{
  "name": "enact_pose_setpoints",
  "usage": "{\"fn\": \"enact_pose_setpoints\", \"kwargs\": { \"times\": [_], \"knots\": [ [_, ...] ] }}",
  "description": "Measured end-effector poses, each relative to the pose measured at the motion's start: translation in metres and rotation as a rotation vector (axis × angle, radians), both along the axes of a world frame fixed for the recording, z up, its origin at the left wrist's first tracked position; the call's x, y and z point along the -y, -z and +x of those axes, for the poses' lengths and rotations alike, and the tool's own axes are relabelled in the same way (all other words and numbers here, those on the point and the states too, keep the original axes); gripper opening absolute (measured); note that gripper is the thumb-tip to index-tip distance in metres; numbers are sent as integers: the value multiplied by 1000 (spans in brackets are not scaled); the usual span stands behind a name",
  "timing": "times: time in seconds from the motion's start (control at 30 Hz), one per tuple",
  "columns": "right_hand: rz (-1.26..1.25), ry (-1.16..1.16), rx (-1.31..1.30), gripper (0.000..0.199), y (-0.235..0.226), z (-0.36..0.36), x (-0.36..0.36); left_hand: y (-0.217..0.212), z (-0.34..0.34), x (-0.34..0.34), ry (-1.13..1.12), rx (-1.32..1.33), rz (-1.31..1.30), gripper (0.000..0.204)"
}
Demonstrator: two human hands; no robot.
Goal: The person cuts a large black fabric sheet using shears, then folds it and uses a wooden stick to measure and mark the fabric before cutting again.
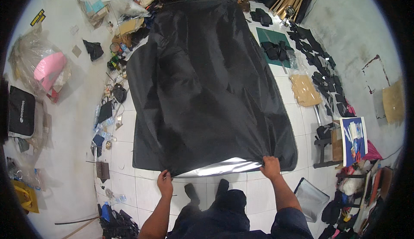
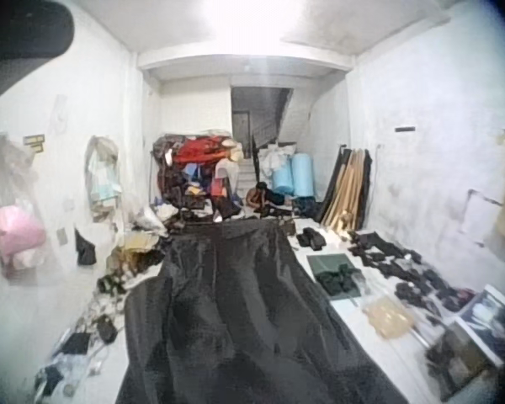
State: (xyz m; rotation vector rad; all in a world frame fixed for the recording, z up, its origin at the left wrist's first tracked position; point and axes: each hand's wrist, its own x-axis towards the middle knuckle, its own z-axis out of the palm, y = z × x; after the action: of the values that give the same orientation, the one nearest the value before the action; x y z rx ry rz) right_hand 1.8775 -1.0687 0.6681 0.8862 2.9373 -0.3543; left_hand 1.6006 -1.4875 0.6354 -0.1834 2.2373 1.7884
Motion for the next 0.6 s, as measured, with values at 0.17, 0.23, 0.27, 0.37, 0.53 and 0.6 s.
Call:
{"fn": "enact_pose_setpoints", "kwargs": {
  "times": [0.17, 0.23, 0.27, 0.37, 0.53, 0.6],
  "knots": [
    [15, 138, 27, 38, 21, 15, -23, 16, -10, -7, 327, -16, -115, 35],
    [-3, 164, -16, 32, 38, 13, -15, 34, -15, 4, 386, -38, -173, 42],
    [10, 146, -52, 31, 51, 15, -10, 42, -20, 9, 427, -41, -229, 41],
    [10, 151, 8, 38, 96, 20, -3, 71, -29, 1, 477, 8, -217, 50],
    [-63, 69, -83, 41, 206, 22, 13, 176, -63, -18, 265, 43, -89, 62],
    [49, 10, -214, 47, 265, 23, 19, 244, -99, -19, 404, -170, -364, 69]
  ]
}}
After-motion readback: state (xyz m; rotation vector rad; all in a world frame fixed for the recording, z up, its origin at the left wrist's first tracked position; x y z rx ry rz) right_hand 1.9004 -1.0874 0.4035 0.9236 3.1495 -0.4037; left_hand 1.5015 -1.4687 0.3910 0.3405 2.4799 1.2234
